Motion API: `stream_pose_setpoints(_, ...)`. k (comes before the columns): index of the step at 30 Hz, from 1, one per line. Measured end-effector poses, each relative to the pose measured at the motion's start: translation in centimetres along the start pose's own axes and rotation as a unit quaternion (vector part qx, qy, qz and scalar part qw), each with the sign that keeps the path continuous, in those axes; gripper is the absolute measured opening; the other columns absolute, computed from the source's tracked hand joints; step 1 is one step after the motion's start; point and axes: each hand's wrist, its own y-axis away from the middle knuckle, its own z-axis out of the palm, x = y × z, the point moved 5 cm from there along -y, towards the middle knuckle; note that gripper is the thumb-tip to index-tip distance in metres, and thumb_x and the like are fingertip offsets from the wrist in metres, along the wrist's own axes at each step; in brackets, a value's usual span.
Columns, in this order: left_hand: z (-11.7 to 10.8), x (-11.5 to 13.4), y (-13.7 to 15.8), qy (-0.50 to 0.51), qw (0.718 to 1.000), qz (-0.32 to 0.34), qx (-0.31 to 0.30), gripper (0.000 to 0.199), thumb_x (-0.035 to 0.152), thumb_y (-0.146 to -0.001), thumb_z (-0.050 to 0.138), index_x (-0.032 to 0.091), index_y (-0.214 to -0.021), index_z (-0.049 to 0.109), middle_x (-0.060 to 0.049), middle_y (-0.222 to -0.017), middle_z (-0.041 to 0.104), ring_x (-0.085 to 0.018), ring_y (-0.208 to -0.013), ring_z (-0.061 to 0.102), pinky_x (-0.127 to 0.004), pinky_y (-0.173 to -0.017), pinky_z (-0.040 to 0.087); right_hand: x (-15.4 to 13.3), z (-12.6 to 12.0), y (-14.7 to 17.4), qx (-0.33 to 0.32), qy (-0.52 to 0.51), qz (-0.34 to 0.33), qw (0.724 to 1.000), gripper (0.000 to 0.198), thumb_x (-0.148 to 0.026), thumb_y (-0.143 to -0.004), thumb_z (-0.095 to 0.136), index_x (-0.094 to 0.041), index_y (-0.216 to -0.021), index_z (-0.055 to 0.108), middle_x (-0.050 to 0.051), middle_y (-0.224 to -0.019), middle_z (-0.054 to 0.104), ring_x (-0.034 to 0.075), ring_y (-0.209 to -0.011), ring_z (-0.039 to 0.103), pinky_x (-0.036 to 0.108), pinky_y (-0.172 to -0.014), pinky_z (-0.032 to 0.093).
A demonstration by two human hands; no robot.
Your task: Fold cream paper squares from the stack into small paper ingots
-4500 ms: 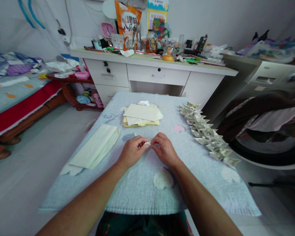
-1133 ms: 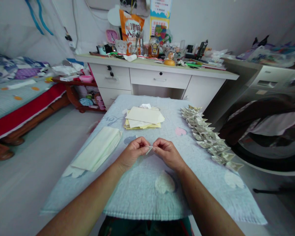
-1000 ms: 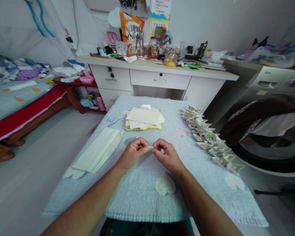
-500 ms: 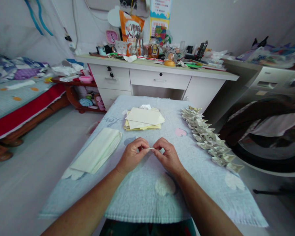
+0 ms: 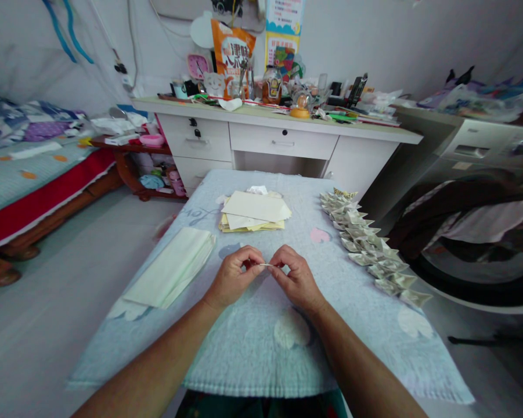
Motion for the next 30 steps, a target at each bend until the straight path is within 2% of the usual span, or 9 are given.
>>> stream_pose_setpoints(4,0.1,-0.5,0.1,-0.003,1.0,-0.014,0.0,0.005,0.019,-0.081,0.06,0.016,-0.076,0.06,-0.001,-0.077,0.06,-0.013,-0.073,0.056,-0.024,-0.067,0.043,0.3,0.1,0.0,0.003,-0.011,0.014,1.0,0.006,-0.023,-0.083,0.06,-0.019,-0.081,0.056,0.0,-0.077,0.052,0.014,-0.075,0.05,0.026,-0.069,0.039)
stream_pose_setpoints(7,0.1,-0.2,0.1,-0.022,1.0,-0.007,-0.006,0.003,0.017,-0.081,0.06,0.016,-0.078,0.061,-0.001,-0.078,0.061,-0.013,-0.074,0.056,-0.024,-0.069,0.043,0.5,0.3,0.0,-0.007,-0.016,0.027,0.999,0.007,-0.024,-0.081,0.062,-0.019,-0.086,0.058,0.001,-0.079,0.054,0.014,-0.075,0.05,0.026,-0.069,0.04)
stream_pose_setpoints(12,0.0,0.5,0.0,-0.057,0.998,0.004,-0.012,0.005,0.015,-0.08,0.059,0.016,-0.076,0.061,-0.001,-0.078,0.062,-0.013,-0.075,0.056,-0.024,-0.07,0.043,0.7,0.5,0.0,-0.016,-0.015,0.045,0.999,0.008,-0.026,-0.085,0.06,-0.019,-0.08,0.06,0.0,-0.075,0.054,0.013,-0.073,0.051,0.025,-0.069,0.04)
stream_pose_setpoints(21,-0.2,0.7,0.1,-0.068,0.998,0.015,-0.011,0.007,0.017,-0.081,0.06,0.017,-0.075,0.061,-0.002,-0.077,0.062,-0.014,-0.075,0.056,-0.026,-0.072,0.044,1.2,0.6,0.2,-0.005,-0.085,0.079,0.993,0.019,-0.036,-0.085,0.062,-0.018,-0.077,0.061,-0.001,-0.07,0.055,0.012,-0.066,0.05,0.024,-0.064,0.041)
stream_pose_setpoints(26,-0.3,0.3,0.2,-0.053,0.998,-0.024,0.005,0.004,0.02,-0.079,0.062,0.016,-0.078,0.061,0.0,-0.074,0.06,-0.012,-0.07,0.054,-0.025,-0.069,0.044,1.4,0.6,0.2,0.004,-0.115,0.115,0.987,0.024,-0.04,-0.081,0.065,-0.018,-0.074,0.062,-0.001,-0.066,0.056,0.011,-0.063,0.049,0.024,-0.062,0.04)
stream_pose_setpoints(28,-0.3,-0.2,0.2,-0.035,0.998,-0.042,0.01,0.009,0.021,-0.078,0.064,0.017,-0.086,0.061,0.0,-0.077,0.061,-0.012,-0.072,0.055,-0.025,-0.071,0.045,1.7,0.6,0.2,0.011,-0.131,0.128,0.983,0.025,-0.04,-0.08,0.066,-0.017,-0.071,0.061,-0.002,-0.064,0.055,0.011,-0.062,0.048,0.024,-0.061,0.039)
stream_pose_setpoints(30,-0.3,-0.6,0.2,-0.015,0.998,-0.057,0.011,0.026,0.023,-0.076,0.068,0.018,-0.1,0.06,-0.002,-0.086,0.062,-0.013,-0.079,0.057,-0.025,-0.073,0.046,2.1,0.5,0.2,0.021,-0.147,0.14,0.979,0.025,-0.04,-0.078,0.068,-0.017,-0.069,0.06,-0.002,-0.063,0.055,0.011,-0.061,0.047,0.024,-0.061,0.038)
